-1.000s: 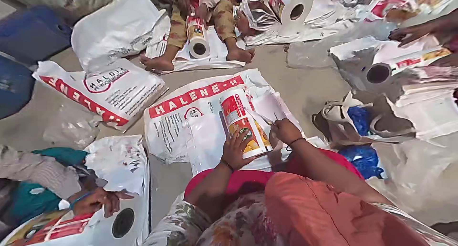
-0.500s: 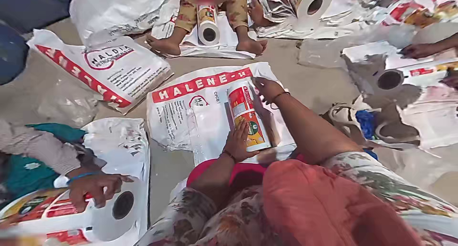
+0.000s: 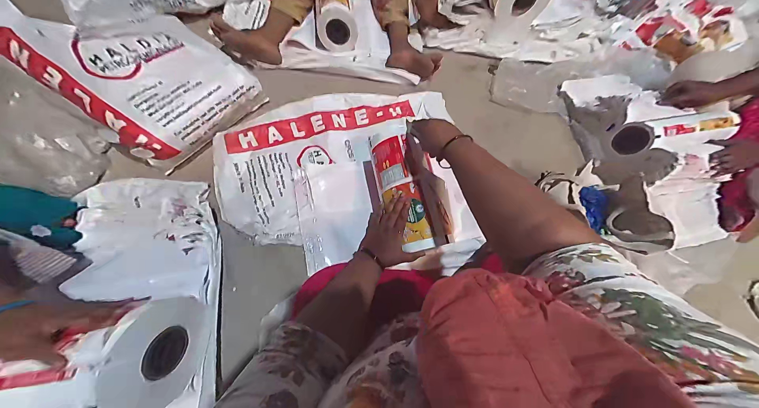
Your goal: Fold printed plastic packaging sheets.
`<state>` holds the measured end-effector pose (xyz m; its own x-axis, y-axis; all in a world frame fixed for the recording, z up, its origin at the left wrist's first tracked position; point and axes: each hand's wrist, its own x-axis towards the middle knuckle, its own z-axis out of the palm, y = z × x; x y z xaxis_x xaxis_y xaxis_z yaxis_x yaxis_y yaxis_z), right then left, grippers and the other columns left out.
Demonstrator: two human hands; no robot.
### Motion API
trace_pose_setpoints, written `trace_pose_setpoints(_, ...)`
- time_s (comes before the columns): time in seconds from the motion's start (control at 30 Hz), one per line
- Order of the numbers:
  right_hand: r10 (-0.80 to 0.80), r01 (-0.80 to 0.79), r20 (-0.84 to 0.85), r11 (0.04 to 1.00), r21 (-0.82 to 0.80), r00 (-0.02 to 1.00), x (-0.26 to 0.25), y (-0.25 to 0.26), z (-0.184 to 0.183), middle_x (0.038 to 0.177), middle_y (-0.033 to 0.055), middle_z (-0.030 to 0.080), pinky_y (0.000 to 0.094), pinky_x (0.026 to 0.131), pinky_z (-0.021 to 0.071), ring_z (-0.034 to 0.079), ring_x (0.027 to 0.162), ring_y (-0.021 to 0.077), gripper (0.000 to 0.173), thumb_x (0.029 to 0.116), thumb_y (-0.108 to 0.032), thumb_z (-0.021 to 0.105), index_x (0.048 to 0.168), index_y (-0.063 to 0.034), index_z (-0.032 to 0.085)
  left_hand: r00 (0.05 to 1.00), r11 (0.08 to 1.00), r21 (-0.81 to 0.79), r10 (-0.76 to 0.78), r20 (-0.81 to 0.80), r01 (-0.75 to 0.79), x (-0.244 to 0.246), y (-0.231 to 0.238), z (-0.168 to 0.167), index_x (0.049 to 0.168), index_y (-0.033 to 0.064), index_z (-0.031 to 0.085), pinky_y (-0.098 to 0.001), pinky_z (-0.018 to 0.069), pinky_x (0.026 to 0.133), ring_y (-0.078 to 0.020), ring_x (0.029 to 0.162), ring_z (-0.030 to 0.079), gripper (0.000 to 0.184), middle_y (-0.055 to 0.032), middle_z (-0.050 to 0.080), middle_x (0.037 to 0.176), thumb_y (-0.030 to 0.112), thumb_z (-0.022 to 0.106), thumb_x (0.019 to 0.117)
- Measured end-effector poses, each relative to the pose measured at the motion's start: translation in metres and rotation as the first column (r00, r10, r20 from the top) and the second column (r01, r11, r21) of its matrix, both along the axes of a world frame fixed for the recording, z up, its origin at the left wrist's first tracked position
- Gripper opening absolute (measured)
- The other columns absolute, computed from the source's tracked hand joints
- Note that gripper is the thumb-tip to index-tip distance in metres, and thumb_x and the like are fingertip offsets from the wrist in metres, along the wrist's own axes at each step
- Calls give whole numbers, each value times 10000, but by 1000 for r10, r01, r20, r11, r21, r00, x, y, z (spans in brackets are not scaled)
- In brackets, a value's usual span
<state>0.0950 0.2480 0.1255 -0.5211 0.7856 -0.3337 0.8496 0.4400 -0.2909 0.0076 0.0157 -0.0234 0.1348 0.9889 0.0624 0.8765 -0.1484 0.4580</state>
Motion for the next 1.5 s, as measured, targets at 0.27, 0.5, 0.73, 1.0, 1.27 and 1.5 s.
trace_pose_setpoints(0.27,76,-73,53,996,-43,996,-3,4,3,1128,257,676,630,809,554,698,932,421,369,1109,-268,414,1333,-52,615,1000,1000,11,-6,-3,6,-1,-5,-2,1645,44,193,-567,118,1286,-288,1610,93,1338,-140,177,1725,904,595,702)
trace_pose_setpoints(0.5,114,-105,162,993,-61,980,-9,-17,16,1201,302,644,654,880,513,665,1057,458,385,1070,-189,463,1374,30,551,1000,1000,15,-12,-2,12,0,-7,1,1642,15,178,-584,86,1284,-313,1610,83,1357,-165,157,1724,905,591,705)
trace_pose_setpoints(0.73,249,-223,246,966,-129,937,4,-55,36,1124,286,654,646,827,524,670,981,452,296,1056,-113,484,1304,19,578,997,992,-128,10,-74,-19,0,-7,17,1656,31,71,-550,-17,1290,-282,1616,-12,1365,-148,43,1742,877,599,724)
trace_pose_setpoints(1.0,213,-150,218,950,-275,952,52,-97,47,1020,222,686,556,719,553,675,796,368,419,1131,-341,379,1433,-100,541,984,994,-97,28,-175,-46,-1,-12,19,1644,-11,66,-550,-79,1282,-251,1611,-89,1332,-155,-35,1741,920,472,782)
trace_pose_setpoints(1.27,-199,193,41,973,127,979,60,-68,-7,1441,332,482,691,873,520,623,1132,511,537,979,-583,582,1393,-243,630,990,998,-62,22,-141,-31,-1,-5,15,1646,0,85,-522,-38,1294,-242,1615,-47,1344,-137,5,1745,890,563,760)
trace_pose_setpoints(1.5,-193,179,94,975,134,977,53,-53,-34,1308,241,604,675,823,544,662,1078,443,366,993,-409,582,1099,-92,732,992,995,-79,44,-115,-53,1,-7,9,1654,27,82,-552,-31,1290,-232,1614,-60,1338,-109,-12,1750,867,604,752)
